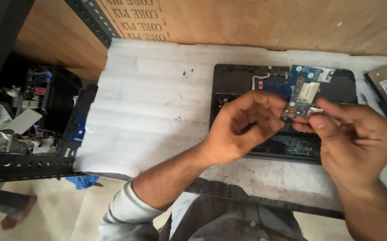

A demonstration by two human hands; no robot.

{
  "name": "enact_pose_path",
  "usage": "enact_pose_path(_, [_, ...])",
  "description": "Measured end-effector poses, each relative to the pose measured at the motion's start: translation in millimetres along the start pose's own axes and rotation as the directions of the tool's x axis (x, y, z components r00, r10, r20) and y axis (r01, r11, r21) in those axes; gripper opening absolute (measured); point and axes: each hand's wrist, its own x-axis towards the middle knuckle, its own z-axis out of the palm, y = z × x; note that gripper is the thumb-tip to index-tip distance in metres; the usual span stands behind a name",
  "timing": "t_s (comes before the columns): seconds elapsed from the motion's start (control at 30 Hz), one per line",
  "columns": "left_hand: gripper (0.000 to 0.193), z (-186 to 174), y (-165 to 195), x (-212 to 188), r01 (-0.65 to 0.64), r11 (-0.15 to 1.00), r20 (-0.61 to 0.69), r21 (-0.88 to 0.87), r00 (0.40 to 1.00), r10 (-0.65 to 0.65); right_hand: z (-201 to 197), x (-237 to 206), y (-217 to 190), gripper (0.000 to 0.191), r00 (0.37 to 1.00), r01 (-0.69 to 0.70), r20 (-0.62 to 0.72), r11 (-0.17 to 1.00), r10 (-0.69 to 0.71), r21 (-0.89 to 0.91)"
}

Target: The person works on an opened laptop chassis on a foam-padded bench, unscrewing and lifting out internal components by hand. They use a screwdriver on the board, remove a small expansion board and set it on the bench, detach the hard drive, and reposition the laptop chassis while continuing to unfasten parts.

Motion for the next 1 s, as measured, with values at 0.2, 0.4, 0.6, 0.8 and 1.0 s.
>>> enact_pose_path(0.2, [0.015, 7.2, -4.8, -2.0, -0.117, 0.97, -0.088, 0.214, 0.986, 0.139, 6.4, -7.7, 3.4, 0.017, 0.999, 0.047, -0.014, 0.982, -0.05, -0.183])
enact_pose_path(0.4, [0.013, 10.9, 0.3, 1.1, -0.061, 0.946, -0.161, 0.317, 0.98, 0.117, 3.0, -10.6, 10.7, 0.014, 0.996, 0.089, 0.045, 0.962, -0.08, -0.26])
enact_pose_path(0.6, [0.007, 9.6, 3.7, 3.1, -0.024, 0.918, -0.196, 0.397, 0.975, 0.11, 2.2, -13.5, 18.2, 0.015, 0.994, 0.098, 0.067, 0.959, -0.083, -0.266])
enact_pose_path(0.8, [0.004, 11.2, 2.7, 6.1, -0.016, 0.913, -0.194, 0.408, 0.975, 0.104, 1.8, -14.9, 21.4, 0.018, 0.994, 0.099, 0.074, 0.921, -0.077, -0.377])
enact_pose_path(1.0, [0.004, 6.7, 7.3, 5.7, -0.049, 0.886, -0.149, 0.461, 0.98, 0.131, 2.0, -14.7, 22.1, 0.014, 0.995, 0.088, 0.062, 0.944, -0.072, -0.317])
